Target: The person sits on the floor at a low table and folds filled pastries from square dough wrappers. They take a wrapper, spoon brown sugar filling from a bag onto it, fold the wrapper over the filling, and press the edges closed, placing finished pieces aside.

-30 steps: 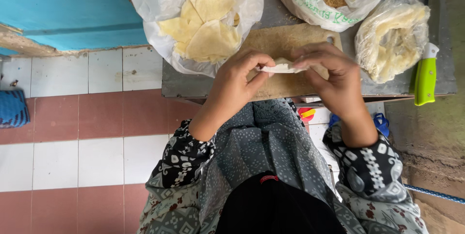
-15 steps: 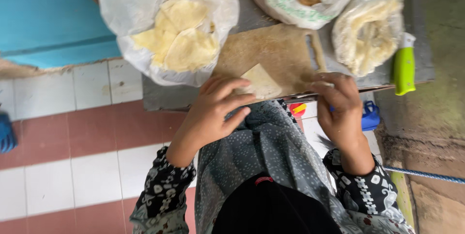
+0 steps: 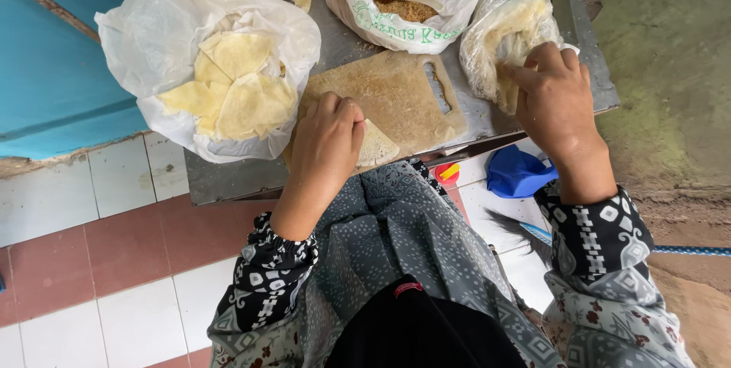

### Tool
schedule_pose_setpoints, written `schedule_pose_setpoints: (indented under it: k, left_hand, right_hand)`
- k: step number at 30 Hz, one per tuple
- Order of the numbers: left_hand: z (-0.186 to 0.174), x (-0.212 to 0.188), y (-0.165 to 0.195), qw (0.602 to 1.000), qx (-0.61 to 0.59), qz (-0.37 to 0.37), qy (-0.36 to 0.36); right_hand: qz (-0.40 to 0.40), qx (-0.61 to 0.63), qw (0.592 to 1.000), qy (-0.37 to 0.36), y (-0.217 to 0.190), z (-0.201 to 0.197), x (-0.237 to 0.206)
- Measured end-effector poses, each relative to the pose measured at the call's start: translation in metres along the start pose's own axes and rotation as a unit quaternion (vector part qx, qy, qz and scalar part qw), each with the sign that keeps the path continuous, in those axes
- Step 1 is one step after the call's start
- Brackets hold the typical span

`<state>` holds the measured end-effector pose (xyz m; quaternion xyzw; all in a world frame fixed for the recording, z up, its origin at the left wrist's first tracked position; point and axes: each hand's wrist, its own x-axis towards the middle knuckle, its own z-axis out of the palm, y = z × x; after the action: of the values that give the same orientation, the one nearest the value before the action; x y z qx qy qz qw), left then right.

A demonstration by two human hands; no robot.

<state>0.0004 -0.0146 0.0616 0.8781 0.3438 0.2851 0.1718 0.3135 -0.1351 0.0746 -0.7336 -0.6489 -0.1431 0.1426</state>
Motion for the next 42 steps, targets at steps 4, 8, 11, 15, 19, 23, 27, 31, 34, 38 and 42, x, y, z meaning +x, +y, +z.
schedule_pose_setpoints:
  k: [4,8,11,15,19,23,27,31,34,38,42]
  left_hand:
    - [0.010,0.002,0.001,0.998,-0.030,-0.061,-0.006]
    - [0.014,0.009,0.003,0.995,-0.060,-0.039,0.064]
    - [0.011,0.013,0.002,0.996,-0.035,-0.060,0.050]
    - [0.005,-0.002,0.004,0.994,0.015,-0.073,0.079]
    - [-0.001,-0.019,0.002,0.985,0.017,-0.149,0.083]
    - [-0.005,-0.030,-0.001,0.981,0.025,-0.187,0.045]
    - [-0.002,-0.027,0.000,0.987,0.063,-0.110,0.101]
    - [0.004,-0.022,0.007,0.988,0.031,-0.100,0.117]
    - [0.001,-0.021,0.009,0.986,-0.080,-0.098,0.109]
    - [-0.004,-0.022,0.007,0.967,-0.214,-0.107,0.087]
    - [-0.008,-0.029,-0.002,0.974,-0.152,-0.159,0.057]
  right_hand:
    - [-0.010,-0.005,1.000,-0.028,0.004,0.004,-0.005]
    - [-0.016,0.105,0.994,0.002,0.018,0.007,-0.003]
    - [0.015,0.199,0.980,0.017,0.025,0.010,0.000]
    - [0.026,0.147,0.988,0.029,0.018,0.012,-0.004]
    - [0.018,0.043,0.999,0.018,0.001,0.009,-0.015]
    - [0.015,-0.006,1.000,0.002,-0.016,0.006,-0.032]
    - [0.013,-0.030,0.999,0.021,-0.021,0.007,-0.050]
    - [0.051,0.072,0.996,0.018,-0.011,0.008,-0.056]
    - [0.058,0.053,0.996,0.030,-0.010,0.010,-0.057]
    - [0.039,-0.052,0.998,0.020,-0.017,0.016,-0.058]
    - [0.039,-0.054,0.998,0.017,-0.017,0.017,-0.063]
